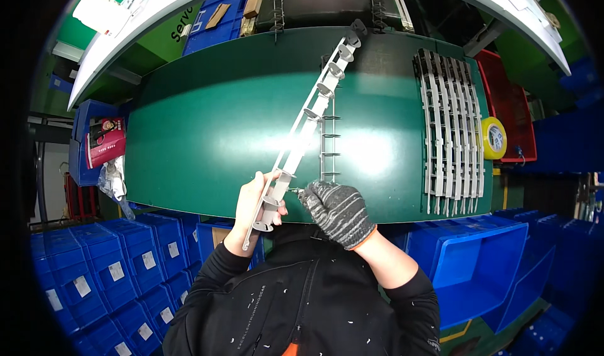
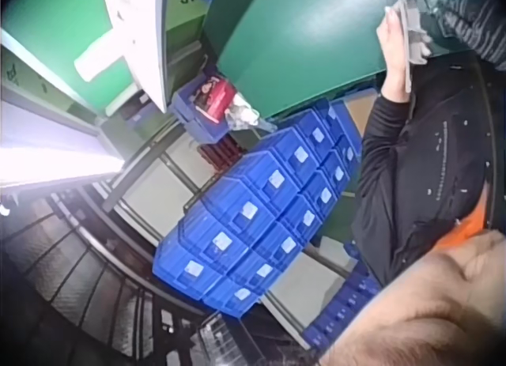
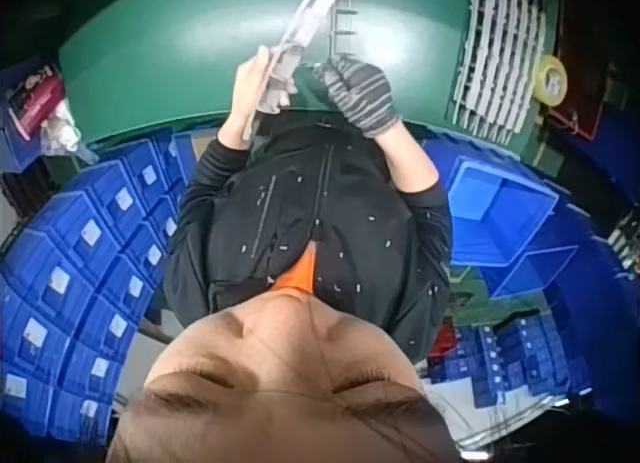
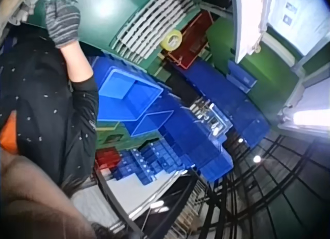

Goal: The person picks up plastic parts from the workbench, trims excess material from them using a utility knife, and sets them down on the table.

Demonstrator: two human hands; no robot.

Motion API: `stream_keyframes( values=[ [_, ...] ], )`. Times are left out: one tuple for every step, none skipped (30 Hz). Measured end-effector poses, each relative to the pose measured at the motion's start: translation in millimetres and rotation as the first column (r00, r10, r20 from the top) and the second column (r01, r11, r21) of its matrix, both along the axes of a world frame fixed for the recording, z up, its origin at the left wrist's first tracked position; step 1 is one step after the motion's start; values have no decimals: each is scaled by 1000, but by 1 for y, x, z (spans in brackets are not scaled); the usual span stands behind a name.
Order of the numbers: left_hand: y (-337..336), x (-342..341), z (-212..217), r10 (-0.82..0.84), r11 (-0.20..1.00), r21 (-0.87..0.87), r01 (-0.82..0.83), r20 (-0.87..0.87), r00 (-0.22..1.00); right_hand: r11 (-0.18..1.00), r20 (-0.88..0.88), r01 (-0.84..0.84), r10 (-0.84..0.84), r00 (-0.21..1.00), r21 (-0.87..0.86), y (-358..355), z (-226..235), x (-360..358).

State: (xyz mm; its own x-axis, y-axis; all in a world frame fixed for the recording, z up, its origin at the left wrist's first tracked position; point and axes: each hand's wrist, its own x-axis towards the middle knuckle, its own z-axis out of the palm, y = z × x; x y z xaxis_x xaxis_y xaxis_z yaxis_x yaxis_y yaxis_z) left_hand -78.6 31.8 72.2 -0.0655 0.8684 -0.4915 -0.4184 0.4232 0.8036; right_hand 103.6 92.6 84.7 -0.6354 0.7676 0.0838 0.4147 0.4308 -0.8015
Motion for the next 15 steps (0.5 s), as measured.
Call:
stream_keyframes(
  values=[
    [1,1,-2,20,1000,0,-20,-4,1000,998,10,46,-46,999,46,-4,-3,-5],
    [2,1,-1,18,1000,-1,-18,-2,1000,998,12,48,-48,999,45,-4,-4,-8],
    [2,0,-1,29,1000,-1,-29,-3,1000,995,26,41,-43,999,94,-4,-5,-12],
    [2,-1,-2,38,999,-1,-38,-3,999,989,40,33,-39,998,142,-3,-6,-14],
    [2,-2,-2,42,999,-1,-42,-3,999,996,98,-41,33,995,75,-3,-5,-13],
    [2,-3,-3,31,1000,-2,-31,16,999,996,99,-44,36,994,75,-3,-7,-11],
    [1,-4,-3,20,1000,-3,-20,33,999,999,24,-30,29,999,21,-4,-10,-10],
    [1,-5,-4,23,1000,-1,-23,34,999,999,-52,-20,18,999,-33,-3,-13,-9],
    [2,-7,-7,29,1000,7,-29,42,999,988,-138,58,-78,987,-144,-1,-16,-9],
    [3,-8,-11,34,999,16,-35,50,998,980,-159,103,-130,979,-173,6,-16,-7],
    [3,-12,-19,35,999,23,-36,48,998,976,-51,134,-145,988,-172,13,-22,-6],
    [3,-17,-31,43,999,22,-44,48,998,971,53,171,-165,985,-166,20,-33,-6],
    [3,-23,-46,51,998,23,-52,49,997,974,241,208,-181,954,-90,28,-48,-10],
    [4,-26,-61,38,999,36,-40,48,998,977,295,208,-215,931,54,33,-70,-9],
    [2,-30,-79,100,995,18,-99,-29,995,976,405,208,-216,888,64,38,-79,-10]
  ],
)
